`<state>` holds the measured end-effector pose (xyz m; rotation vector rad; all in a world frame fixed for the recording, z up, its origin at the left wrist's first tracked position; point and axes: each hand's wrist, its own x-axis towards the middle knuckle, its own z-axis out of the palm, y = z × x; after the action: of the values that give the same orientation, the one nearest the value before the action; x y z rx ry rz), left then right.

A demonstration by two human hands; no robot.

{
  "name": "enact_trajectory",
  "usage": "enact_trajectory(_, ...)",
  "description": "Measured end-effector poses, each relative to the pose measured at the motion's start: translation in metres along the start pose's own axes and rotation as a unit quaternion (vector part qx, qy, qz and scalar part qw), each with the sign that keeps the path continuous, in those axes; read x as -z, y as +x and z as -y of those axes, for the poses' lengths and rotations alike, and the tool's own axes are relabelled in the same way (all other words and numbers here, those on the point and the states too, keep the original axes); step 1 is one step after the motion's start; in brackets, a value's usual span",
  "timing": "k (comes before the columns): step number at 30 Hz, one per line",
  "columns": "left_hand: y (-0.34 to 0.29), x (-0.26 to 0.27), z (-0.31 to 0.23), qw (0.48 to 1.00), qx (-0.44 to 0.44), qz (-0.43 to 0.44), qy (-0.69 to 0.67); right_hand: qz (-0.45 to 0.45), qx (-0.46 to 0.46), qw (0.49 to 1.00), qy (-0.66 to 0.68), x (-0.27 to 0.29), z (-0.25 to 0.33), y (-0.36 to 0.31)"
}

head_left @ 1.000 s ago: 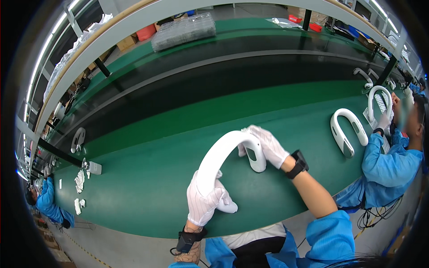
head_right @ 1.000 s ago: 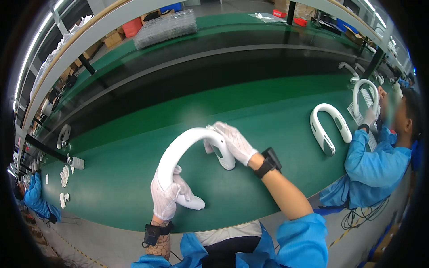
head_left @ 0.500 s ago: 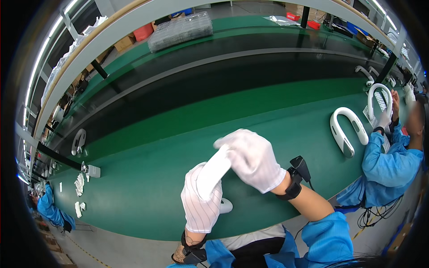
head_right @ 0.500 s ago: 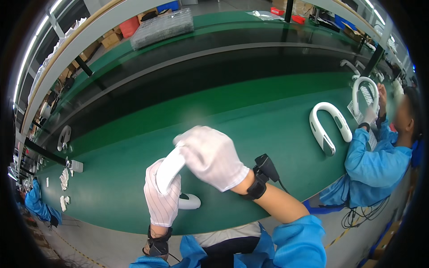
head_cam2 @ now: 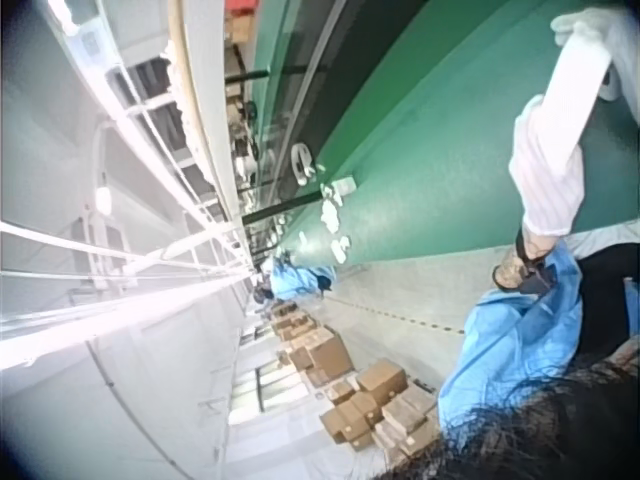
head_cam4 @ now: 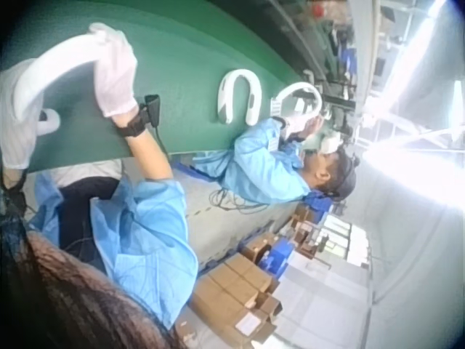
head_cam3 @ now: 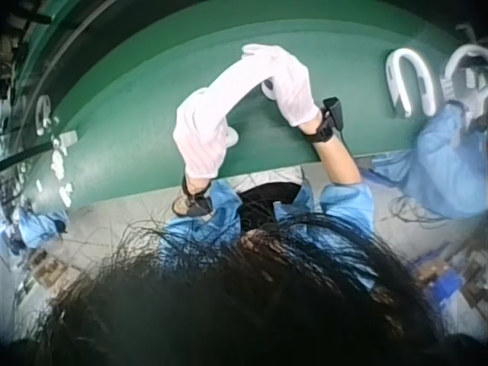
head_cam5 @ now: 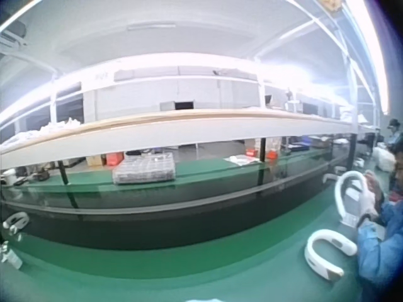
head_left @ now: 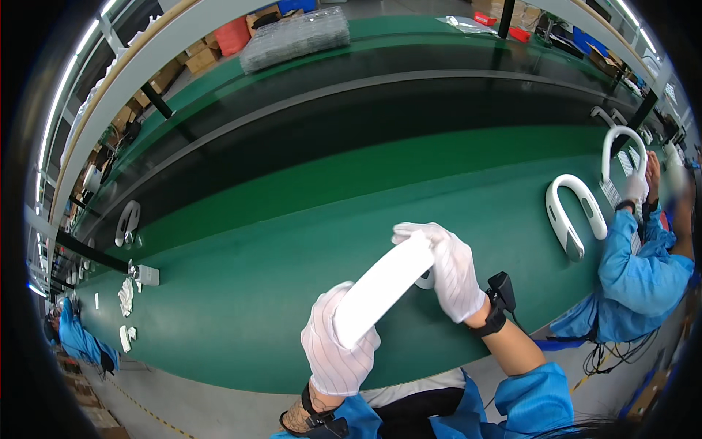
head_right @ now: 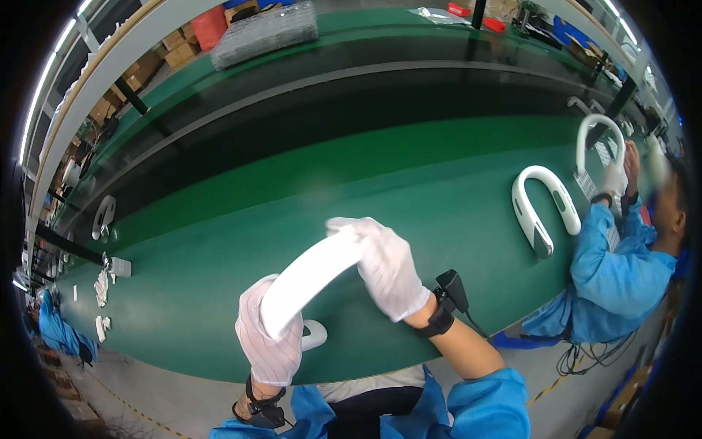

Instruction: Wiping and cleaning white U-shaped plastic electronic components on a factory assembly line.

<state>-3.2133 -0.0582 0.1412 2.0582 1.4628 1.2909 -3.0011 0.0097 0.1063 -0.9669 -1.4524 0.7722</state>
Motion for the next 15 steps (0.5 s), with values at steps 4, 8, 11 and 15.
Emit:
enact_trajectory(4, -0.009, 0.0, -0.005, 0.998, -0.042, 0.003, 0.038, 0.094, 0.25, 0.933, -0.242, -0.017, 0.071, 0.012)
enact_trajectory(8, -0.025, -0.007, -0.007, 0.994, -0.09, 0.006, 0.059, 0.119, 0.196, 0.953, -0.197, -0.001, 0.081, 0.008)
enact_trajectory(11, -0.038, -0.003, -0.016, 0.99, -0.105, 0.039, 0.081, 0.12, 0.086, 0.982, -0.116, 0.021, 0.065, -0.003)
enact_trajectory(15, -0.048, -0.003, -0.017, 0.985, -0.144, 0.083, 0.041, 0.134, -0.17, 0.974, 0.073, 0.054, 0.046, -0.017)
